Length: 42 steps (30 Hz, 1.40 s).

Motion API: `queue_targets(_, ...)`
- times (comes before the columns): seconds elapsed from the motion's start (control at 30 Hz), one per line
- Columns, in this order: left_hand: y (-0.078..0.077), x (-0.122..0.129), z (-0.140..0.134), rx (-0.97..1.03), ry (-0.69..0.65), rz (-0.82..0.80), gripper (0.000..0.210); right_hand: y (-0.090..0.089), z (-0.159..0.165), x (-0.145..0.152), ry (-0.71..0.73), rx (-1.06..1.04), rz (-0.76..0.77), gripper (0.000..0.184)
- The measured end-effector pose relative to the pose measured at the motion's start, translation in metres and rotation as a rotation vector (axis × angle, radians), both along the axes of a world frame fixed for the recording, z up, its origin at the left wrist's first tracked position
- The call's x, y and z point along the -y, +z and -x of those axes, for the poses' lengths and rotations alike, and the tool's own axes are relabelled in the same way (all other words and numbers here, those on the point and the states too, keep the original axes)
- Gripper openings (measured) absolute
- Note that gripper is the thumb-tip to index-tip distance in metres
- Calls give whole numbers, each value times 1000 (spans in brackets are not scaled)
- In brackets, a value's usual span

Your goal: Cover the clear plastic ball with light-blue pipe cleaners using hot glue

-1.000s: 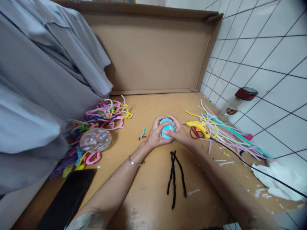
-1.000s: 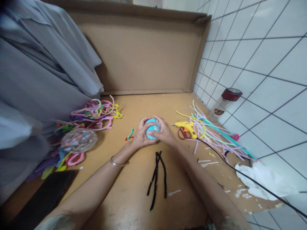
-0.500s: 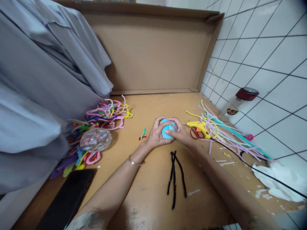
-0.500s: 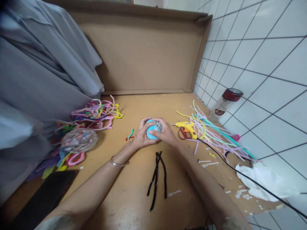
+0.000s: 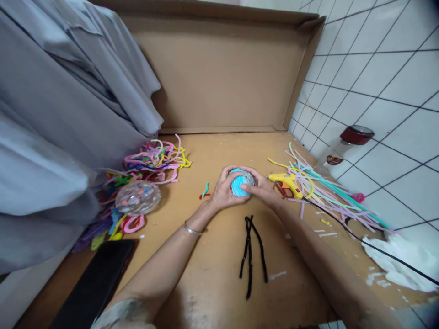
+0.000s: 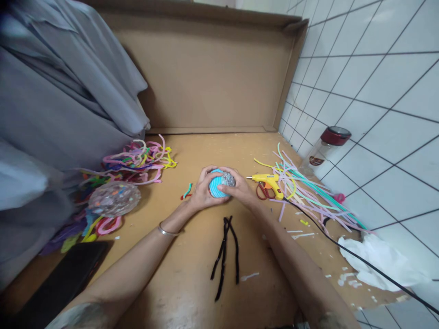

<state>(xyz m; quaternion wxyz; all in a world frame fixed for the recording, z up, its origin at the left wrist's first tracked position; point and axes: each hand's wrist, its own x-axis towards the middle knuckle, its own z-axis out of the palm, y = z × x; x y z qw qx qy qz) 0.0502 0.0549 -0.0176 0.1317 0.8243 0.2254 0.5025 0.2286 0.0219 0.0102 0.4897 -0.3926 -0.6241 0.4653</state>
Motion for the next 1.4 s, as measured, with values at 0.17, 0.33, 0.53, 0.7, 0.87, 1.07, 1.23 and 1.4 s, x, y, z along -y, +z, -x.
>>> queue_targets(0.17, 2, 0, 1, -25, 0, 17, 72, -3, 1, 0, -2, -25, 13, 75)
queue_targets(0.33, 2, -1, 1, -10, -8, 0, 72, -2, 3, 0, -21, -47, 26, 74)
queue_targets(0.53, 2, 1, 0, -26, 12, -9, 72, 0, 2, 1, -12, -76, 68, 67)
queue_targets(0.7, 3, 2, 0, -22, 0, -34, 69, 3, 4, 1, -47, -107, 90, 58)
queue_targets(0.87, 3, 3, 0, -47, 9, -21, 70, 4, 6, 1, -106, -47, 68, 50)
queue_targets(1.07, 1, 3, 0, -60, 19, -37, 70, 7, 5, 3, -73, -45, 65, 49)
queue_targets(1.23, 2, 3, 0, -62, 21, -38, 69, 8, 2, 1, -39, -55, 70, 52)
queue_targets(1.4, 3, 3, 0, -55, 14, -42, 68, 7, -1, -2, 7, -55, 84, 59)
